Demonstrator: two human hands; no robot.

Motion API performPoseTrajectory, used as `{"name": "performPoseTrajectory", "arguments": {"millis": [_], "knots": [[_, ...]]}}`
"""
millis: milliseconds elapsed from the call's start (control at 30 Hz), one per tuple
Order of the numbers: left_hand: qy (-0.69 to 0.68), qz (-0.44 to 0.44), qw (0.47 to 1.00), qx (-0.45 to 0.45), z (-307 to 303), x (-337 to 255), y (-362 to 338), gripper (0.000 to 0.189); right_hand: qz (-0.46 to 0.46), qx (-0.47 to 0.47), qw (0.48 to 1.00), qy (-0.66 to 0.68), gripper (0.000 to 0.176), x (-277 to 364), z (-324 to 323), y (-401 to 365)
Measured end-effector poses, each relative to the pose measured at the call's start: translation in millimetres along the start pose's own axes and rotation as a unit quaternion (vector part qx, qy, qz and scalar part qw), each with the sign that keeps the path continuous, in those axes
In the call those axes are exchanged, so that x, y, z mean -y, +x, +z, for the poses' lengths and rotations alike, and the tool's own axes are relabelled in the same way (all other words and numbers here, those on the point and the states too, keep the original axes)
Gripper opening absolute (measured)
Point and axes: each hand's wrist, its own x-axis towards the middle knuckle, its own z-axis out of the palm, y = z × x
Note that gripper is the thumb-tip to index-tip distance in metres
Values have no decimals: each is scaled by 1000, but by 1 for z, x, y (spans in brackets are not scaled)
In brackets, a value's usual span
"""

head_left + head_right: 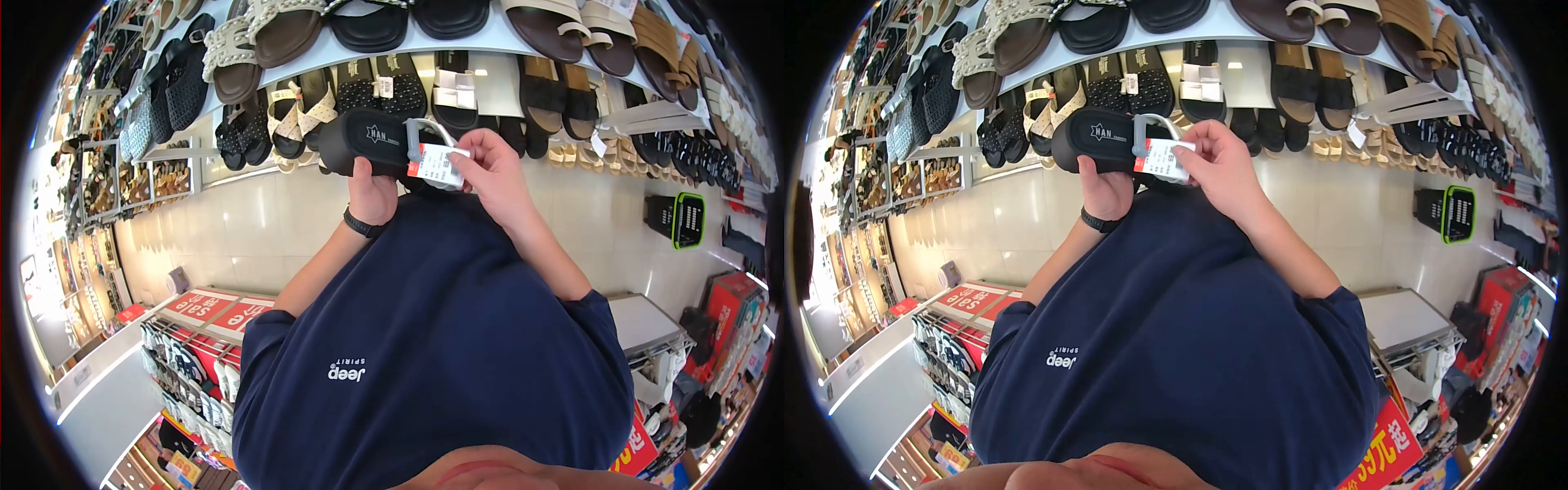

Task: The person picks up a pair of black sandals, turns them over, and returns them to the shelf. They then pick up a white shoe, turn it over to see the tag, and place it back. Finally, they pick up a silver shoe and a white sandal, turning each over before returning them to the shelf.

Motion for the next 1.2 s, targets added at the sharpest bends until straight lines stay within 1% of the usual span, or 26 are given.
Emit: {"name": "performPoseTrajectory", "arguments": {"millis": [67, 133, 200, 233, 267, 367, 400, 500, 633, 733, 833, 933, 1033, 1067, 1167, 1200], "knots": [[-17, -9, 998, -66, -6, -2, 2, 68, 31, 50, 998, 24, 12, -7, 1, -1], [-13, -22, 995, -97, -10, -5, 6, 65, 68, 99, 992, 27, 13, -15, 3, -4], [-11, -26, 991, -132, -9, -8, 10, 62, 103, 88, 990, 41, 9, -17, 18, -7], [-10, -38, 991, -130, -7, -11, 10, 62, 121, 82, 988, 48, 7, -17, 24, -9], [-10, -49, 991, -126, -6, -13, 11, 63, 132, 96, 986, 41, 7, -21, 25, -9], [-21, -69, 991, -110, -3, -17, 12, 63, 95, 95, 991, 16, 6, -31, 24, -3], [-21, -70, 991, -109, -4, -17, 12, 63, 76, 86, 993, 24, 7, -31, 24, -3], [-17, -63, 992, -111, -11, -13, 10, 63, 126, 46, 984, 114, 10, -17, 25, -2], [-22, -22, 995, -90, -29, 1, 8, 61, 29, -43, 994, 97, 16, -19, 23, 0], [-5, 44, 999, -17, -33, 5, 4, 59, -35, -98, 991, 84, 19, -18, 27, 5], [-14, 64, 997, 35, -30, -1, 4, 55, 9, -53, 998, 33, 15, -16, 22, 5], [6, 69, 997, 18, -20, -7, 3, 49, 29, -7, 999, -20, 12, -13, 23, 0], [24, 43, 997, -56, -20, -5, 3, 42, 63, 42, 997, -35, 12, -16, 29, -4], [21, 44, 997, -60, -19, -5, 3, 41, 76, 65, 994, -55, 10, -22, 27, -3], [0, 42, 997, -72, -12, -9, 5, 39, 75, 67, 994, -52, 10, -31, 28, 1], [-17, 38, 996, -77, -13, -9, 5, 39, 59, 51, 996, -46, 11, -32, 27, 2]]}}
